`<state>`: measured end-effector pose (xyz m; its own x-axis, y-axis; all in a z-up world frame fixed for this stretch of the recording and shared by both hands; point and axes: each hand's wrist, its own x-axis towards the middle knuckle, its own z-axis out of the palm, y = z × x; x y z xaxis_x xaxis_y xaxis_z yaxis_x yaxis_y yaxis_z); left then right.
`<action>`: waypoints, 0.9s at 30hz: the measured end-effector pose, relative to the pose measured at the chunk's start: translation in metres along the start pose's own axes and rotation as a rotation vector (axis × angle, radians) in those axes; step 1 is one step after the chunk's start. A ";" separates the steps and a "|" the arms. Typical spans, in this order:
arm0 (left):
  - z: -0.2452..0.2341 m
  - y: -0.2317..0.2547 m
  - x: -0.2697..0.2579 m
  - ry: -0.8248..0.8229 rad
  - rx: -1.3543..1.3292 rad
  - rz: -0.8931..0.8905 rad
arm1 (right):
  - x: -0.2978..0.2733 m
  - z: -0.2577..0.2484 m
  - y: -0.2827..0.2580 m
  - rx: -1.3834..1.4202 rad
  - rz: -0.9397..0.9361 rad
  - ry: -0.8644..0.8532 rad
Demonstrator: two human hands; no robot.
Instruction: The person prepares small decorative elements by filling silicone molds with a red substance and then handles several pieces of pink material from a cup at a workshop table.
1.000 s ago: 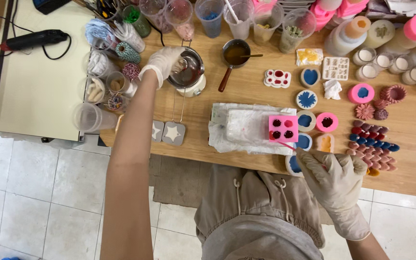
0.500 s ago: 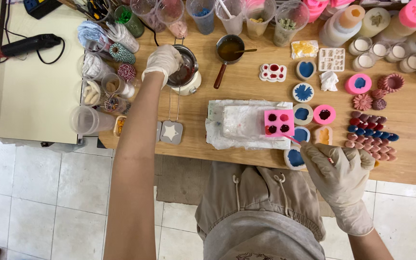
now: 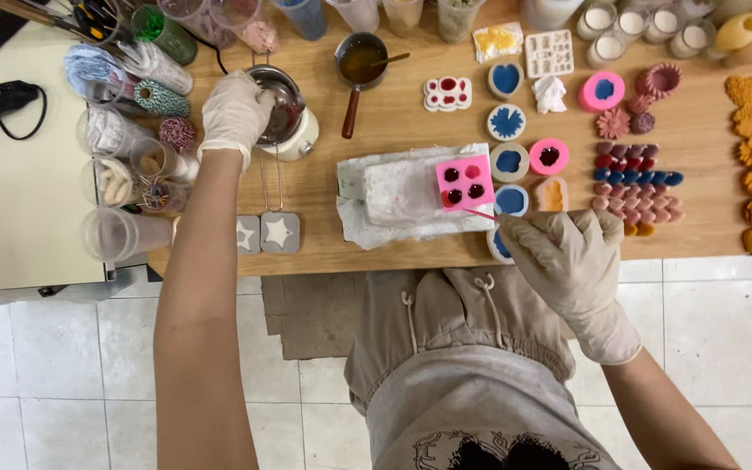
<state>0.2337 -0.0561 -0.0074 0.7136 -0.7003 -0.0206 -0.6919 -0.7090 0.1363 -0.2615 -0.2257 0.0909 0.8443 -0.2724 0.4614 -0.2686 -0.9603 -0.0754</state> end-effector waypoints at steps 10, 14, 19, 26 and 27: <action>-0.019 0.115 -0.104 0.207 -0.603 -0.072 | 0.011 0.025 0.028 0.349 0.129 -0.025; 0.028 0.180 -0.186 -0.239 -0.866 -0.132 | 0.026 0.041 0.043 0.341 0.098 -0.080; 0.073 0.249 -0.231 0.011 -1.101 -0.163 | 0.045 0.060 0.048 0.421 0.073 -0.153; 0.096 0.274 -0.214 0.266 -1.017 -0.130 | 0.056 0.078 0.052 0.386 0.004 -0.204; 0.098 0.276 -0.213 0.298 -1.031 -0.136 | 0.056 0.080 0.055 0.410 -0.029 -0.167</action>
<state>-0.1201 -0.1103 -0.0624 0.8718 -0.4739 0.1244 -0.2786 -0.2705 0.9215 -0.1921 -0.2981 0.0415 0.9213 -0.2188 0.3216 -0.0664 -0.9031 -0.4242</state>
